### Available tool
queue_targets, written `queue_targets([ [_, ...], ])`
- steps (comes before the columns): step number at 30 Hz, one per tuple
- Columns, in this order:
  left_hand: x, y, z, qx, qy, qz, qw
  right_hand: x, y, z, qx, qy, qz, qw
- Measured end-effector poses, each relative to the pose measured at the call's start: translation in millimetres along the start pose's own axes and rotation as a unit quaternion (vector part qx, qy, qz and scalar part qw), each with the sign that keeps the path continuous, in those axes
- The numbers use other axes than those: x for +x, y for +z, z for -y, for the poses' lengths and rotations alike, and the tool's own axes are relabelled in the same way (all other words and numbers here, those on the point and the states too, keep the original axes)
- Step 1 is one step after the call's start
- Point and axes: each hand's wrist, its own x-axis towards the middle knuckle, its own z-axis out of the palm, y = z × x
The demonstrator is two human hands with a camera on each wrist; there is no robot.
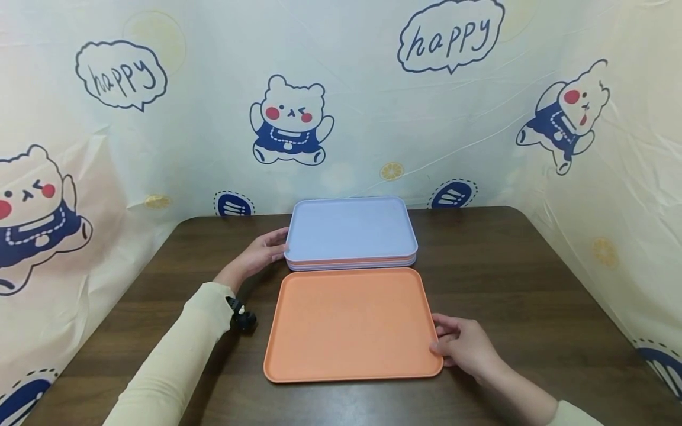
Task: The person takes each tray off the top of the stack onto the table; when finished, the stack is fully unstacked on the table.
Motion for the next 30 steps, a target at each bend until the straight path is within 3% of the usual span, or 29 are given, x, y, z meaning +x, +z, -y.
queue_targets([
  [7,-1.5,0.6,-1.0,0.002,0.001,-0.006,1.0000,2.9,-6.4,1.8,0.010,-0.002,0.000,1.0000],
  [14,-1.4,0.1,2.1,0.004,0.003,-0.001,1.0000,20.5,-25.7,8.0,0.011,-0.014,0.018,0.9997],
  [21,-1.3,0.8,0.7,-0.002,0.004,0.001,1.0000,49.9,-42.9,24.7,0.032,-0.032,0.033,0.9984],
  [30,-1.8,2.5,-0.1,0.005,-0.003,-0.005,1.0000,101.3,-54.3,52.9,0.010,-0.055,0.001,0.9984],
])
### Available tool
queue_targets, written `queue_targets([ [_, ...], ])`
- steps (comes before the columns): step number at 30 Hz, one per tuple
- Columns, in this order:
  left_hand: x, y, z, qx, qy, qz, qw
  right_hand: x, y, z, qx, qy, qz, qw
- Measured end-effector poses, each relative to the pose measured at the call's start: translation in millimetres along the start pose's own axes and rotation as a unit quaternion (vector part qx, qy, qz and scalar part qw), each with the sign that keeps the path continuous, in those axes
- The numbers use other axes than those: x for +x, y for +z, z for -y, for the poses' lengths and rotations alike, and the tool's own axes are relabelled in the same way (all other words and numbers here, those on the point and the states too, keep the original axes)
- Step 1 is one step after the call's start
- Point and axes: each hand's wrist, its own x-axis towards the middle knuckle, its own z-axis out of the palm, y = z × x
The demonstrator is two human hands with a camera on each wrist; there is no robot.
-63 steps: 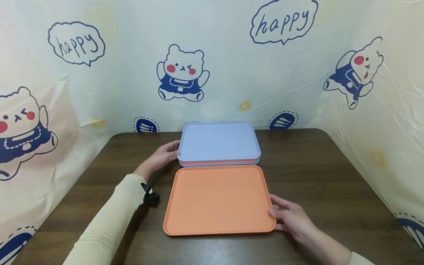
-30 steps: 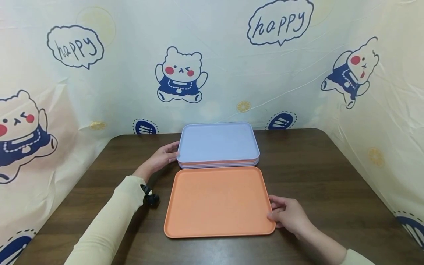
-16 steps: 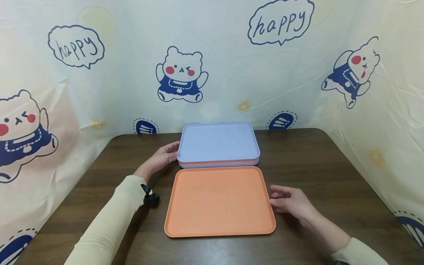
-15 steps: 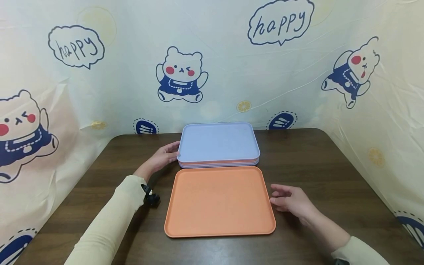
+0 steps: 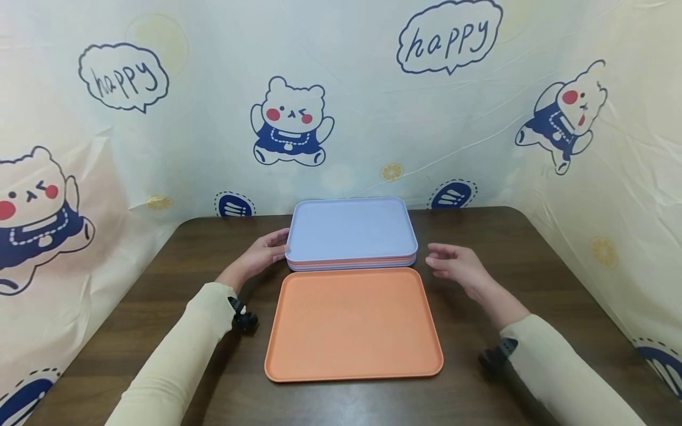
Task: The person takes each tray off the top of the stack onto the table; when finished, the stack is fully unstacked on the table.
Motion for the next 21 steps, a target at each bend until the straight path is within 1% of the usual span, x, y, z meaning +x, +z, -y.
queue_targets([
  [2,-0.1,-0.1,0.3,0.001,-0.002,-0.004,1.0000,11.7,-0.8,2.8,-0.003,0.000,-0.008,1.0000],
  [6,0.0,-0.6,0.4,0.000,0.000,-0.002,1.0000,32.6,-0.5,5.3,-0.004,0.005,-0.016,0.9999],
  [9,0.5,-0.5,0.2,-0.001,0.002,0.000,1.0000,45.8,1.8,4.5,0.002,0.003,-0.028,0.9996],
  [13,1.8,-0.3,0.7,-0.008,0.002,0.000,1.0000,61.9,4.0,-0.2,-0.009,-0.005,-0.043,0.9990],
  [16,1.8,0.0,0.1,-0.011,0.001,-0.002,0.9999,73.1,4.4,-6.7,-0.018,-0.010,-0.043,0.9989],
  [21,2.2,0.0,-1.4,-0.013,-0.004,-0.004,0.9999,85.9,7.8,-13.8,-0.012,-0.017,-0.036,0.9991],
])
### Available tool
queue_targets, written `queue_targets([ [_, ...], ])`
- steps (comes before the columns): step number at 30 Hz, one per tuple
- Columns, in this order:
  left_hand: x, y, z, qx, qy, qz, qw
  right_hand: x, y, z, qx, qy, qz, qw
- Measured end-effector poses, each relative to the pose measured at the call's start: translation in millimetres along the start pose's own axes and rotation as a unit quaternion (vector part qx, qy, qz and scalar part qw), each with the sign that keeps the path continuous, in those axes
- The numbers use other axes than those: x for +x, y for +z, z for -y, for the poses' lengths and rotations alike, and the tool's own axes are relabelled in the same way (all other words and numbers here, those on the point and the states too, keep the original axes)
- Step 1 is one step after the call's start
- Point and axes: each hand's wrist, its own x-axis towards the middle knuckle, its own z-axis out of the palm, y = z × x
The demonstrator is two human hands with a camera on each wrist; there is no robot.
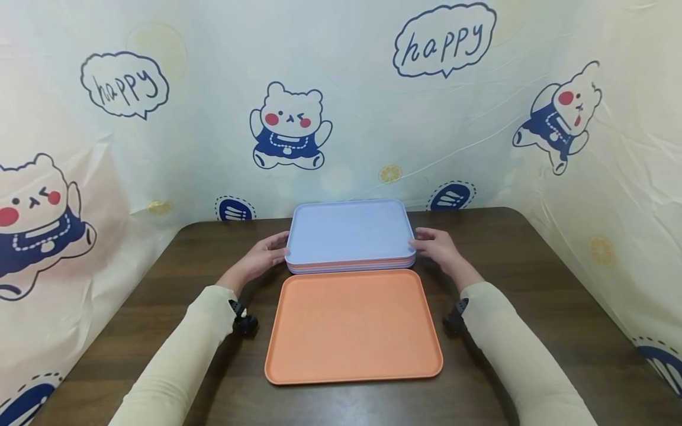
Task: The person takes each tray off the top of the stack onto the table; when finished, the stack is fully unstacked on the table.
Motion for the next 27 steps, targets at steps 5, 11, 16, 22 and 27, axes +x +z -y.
queue_targets([
  [5,-1.2,0.5,0.7,-0.001,-0.004,-0.003,1.0000,4.4,6.5,-0.4,0.002,0.007,0.002,1.0000],
  [11,-1.2,0.4,0.5,0.002,-0.002,-0.005,1.0000,7.0,8.1,-1.6,-0.002,0.021,-0.007,0.9998],
  [16,0.5,1.2,1.5,-0.010,0.004,-0.001,0.9999,8.1,10.7,-1.8,-0.033,0.012,-0.029,0.9990],
  [22,-2.0,2.4,1.5,-0.014,0.004,0.000,0.9999,7.5,13.8,2.0,-0.060,0.004,-0.047,0.9971],
  [27,-2.3,2.6,-0.3,-0.013,0.006,-0.001,0.9999,6.0,10.8,11.8,-0.059,-0.011,-0.052,0.9968],
])
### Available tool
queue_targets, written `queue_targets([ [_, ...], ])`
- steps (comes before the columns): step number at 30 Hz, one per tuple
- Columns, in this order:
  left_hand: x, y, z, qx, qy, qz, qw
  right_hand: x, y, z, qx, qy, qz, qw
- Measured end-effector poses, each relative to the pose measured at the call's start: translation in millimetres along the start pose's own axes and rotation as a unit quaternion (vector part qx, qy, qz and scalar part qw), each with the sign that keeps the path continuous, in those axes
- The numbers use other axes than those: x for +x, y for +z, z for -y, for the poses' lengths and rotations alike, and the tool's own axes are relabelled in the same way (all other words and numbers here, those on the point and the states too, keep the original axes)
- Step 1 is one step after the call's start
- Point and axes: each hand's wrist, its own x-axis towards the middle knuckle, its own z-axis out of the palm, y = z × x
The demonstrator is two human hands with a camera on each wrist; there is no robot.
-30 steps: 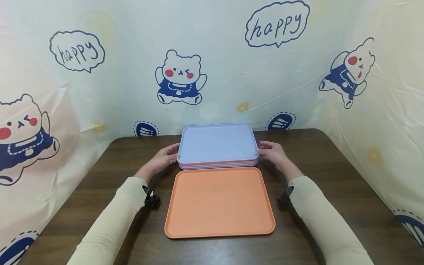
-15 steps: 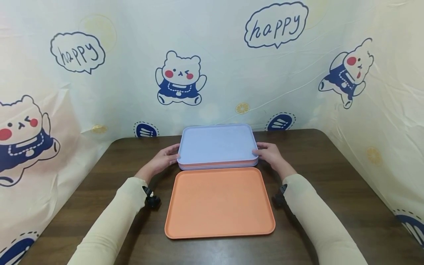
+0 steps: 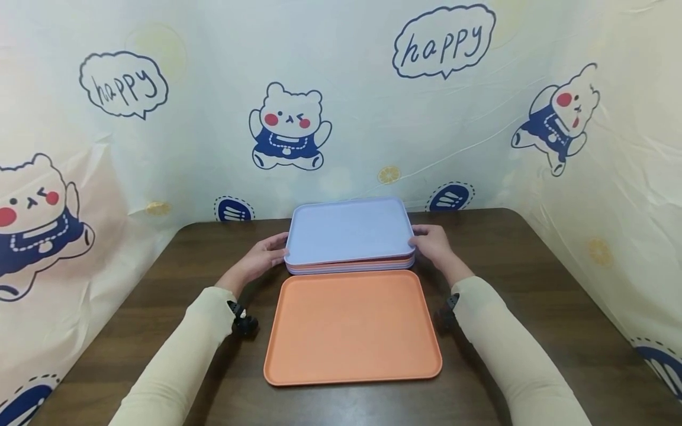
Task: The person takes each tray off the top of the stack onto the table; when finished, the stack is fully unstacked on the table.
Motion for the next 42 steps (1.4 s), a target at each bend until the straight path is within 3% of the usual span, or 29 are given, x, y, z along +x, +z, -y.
queue_targets([
  [13,-2.0,-3.8,-1.3,0.003,0.003,0.020,0.9998,-1.5,-15.4,14.2,0.077,0.048,0.018,0.9957],
  [18,-0.8,-3.6,0.8,0.018,0.005,0.019,0.9997,-4.3,-18.1,14.0,0.119,0.085,0.030,0.9888],
  [27,0.2,-2.9,2.0,0.018,0.006,0.009,0.9998,-11.0,-24.0,13.3,0.183,0.106,0.028,0.9770],
  [35,0.6,-3.6,1.7,0.004,0.000,0.017,0.9998,-25.1,-43.7,7.2,0.237,0.114,0.030,0.9644],
  [42,1.4,-4.0,4.0,0.013,-0.001,0.010,0.9999,-38.0,-69.1,-0.6,0.298,0.116,0.026,0.9472],
])
